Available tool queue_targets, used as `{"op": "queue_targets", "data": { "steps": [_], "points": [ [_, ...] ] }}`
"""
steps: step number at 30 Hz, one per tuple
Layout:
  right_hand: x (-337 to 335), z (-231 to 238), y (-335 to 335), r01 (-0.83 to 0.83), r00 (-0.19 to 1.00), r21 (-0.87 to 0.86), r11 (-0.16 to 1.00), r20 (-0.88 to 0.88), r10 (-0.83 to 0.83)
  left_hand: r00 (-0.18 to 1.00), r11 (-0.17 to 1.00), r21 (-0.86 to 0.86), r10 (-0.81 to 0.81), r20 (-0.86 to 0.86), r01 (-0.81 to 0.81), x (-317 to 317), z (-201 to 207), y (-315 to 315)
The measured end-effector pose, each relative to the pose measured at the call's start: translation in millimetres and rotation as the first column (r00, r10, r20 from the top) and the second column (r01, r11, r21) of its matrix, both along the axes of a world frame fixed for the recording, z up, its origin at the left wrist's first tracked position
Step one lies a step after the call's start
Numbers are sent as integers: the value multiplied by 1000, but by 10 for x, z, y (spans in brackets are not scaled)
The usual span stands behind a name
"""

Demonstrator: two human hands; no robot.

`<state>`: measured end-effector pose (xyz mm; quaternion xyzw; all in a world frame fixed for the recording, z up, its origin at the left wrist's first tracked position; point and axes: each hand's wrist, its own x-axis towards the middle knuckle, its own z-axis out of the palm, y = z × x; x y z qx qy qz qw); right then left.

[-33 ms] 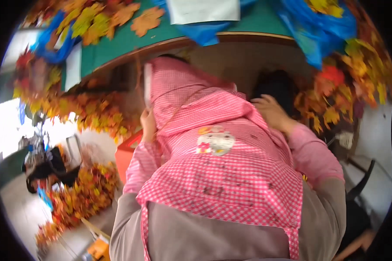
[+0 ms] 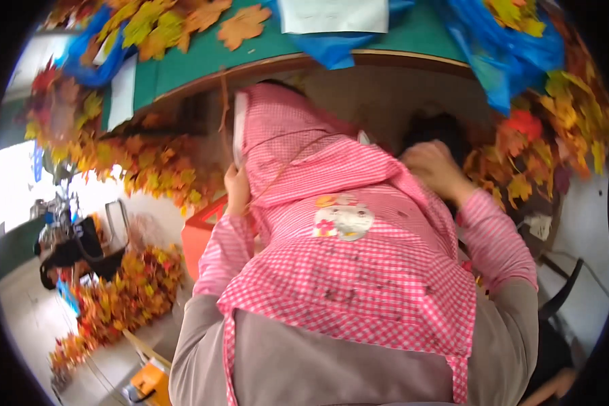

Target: The person attaches artificial maple leaves to plastic stems with floral wire by hand to create decorative arrangements.

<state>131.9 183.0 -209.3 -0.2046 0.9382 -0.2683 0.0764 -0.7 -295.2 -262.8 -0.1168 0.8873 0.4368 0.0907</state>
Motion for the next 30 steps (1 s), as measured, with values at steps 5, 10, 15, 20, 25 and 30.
{"op": "queue_targets", "data": {
  "steps": [5,10,15,20,25,30],
  "points": [
    [-550,-338,880,611,632,465,640,200,-749,919,823,461,393,-38,-332,86,216,102],
    [-817,-273,-753,162,957,-279,947,280,-82,880,751,516,474,13,-412,209,667,-117],
    [-788,-646,-624,-89,925,-65,994,365,107,827,353,927,553,-98,-126,226,1620,-89],
    [-883,192,-37,266,964,144,953,-6,-268,834,367,930,504,-225,29,200,2047,415],
    [-873,1207,-683,125,992,-228,966,40,-119,982,648,748,2,-189,143,287,1617,1261],
    [-970,1591,-1497,151,983,-798,583,185,-1,497,744,-78,-516,-698,664,400,995,1608]
  ]
}}
